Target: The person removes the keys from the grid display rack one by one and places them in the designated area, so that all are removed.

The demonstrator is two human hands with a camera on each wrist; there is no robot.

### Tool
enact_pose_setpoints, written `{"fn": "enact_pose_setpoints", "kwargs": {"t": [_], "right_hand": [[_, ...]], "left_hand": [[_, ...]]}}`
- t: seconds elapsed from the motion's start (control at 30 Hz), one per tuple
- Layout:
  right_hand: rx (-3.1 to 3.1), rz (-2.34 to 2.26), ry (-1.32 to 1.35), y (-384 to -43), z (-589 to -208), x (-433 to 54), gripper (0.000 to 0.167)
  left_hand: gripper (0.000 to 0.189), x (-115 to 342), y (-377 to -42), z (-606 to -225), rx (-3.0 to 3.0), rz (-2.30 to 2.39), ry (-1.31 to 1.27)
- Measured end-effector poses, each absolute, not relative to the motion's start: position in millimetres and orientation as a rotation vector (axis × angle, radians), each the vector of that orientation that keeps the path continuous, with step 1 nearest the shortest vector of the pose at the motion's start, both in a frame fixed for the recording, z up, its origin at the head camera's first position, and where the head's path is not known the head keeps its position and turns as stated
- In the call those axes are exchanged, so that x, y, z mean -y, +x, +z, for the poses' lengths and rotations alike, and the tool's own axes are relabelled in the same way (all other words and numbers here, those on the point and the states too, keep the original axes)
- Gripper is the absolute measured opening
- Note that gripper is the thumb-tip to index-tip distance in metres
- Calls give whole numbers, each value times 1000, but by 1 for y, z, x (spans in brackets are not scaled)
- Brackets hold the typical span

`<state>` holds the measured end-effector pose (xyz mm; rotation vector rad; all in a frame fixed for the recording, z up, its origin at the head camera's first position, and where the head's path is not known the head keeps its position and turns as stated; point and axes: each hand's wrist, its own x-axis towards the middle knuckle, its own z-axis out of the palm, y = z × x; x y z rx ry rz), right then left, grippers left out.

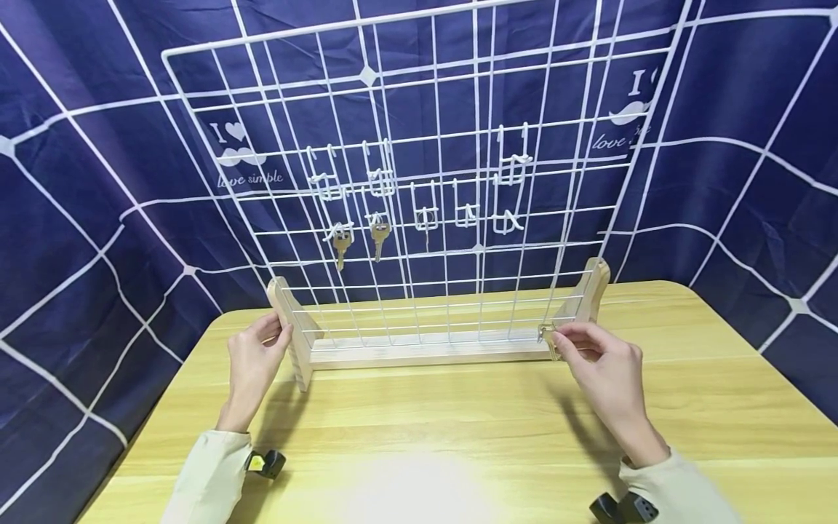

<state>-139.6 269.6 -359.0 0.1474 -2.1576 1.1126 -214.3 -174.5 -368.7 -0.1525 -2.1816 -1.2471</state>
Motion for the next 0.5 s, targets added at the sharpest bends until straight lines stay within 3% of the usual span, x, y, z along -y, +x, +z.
{"fn": "enact_pose_setpoints", "kwargs": {"t": [0.5], "right_hand": [[2311,1161,174,-151,-386,-266,10]], "left_hand": [[26,175,-215,-369,2191,-1235,-155]]}}
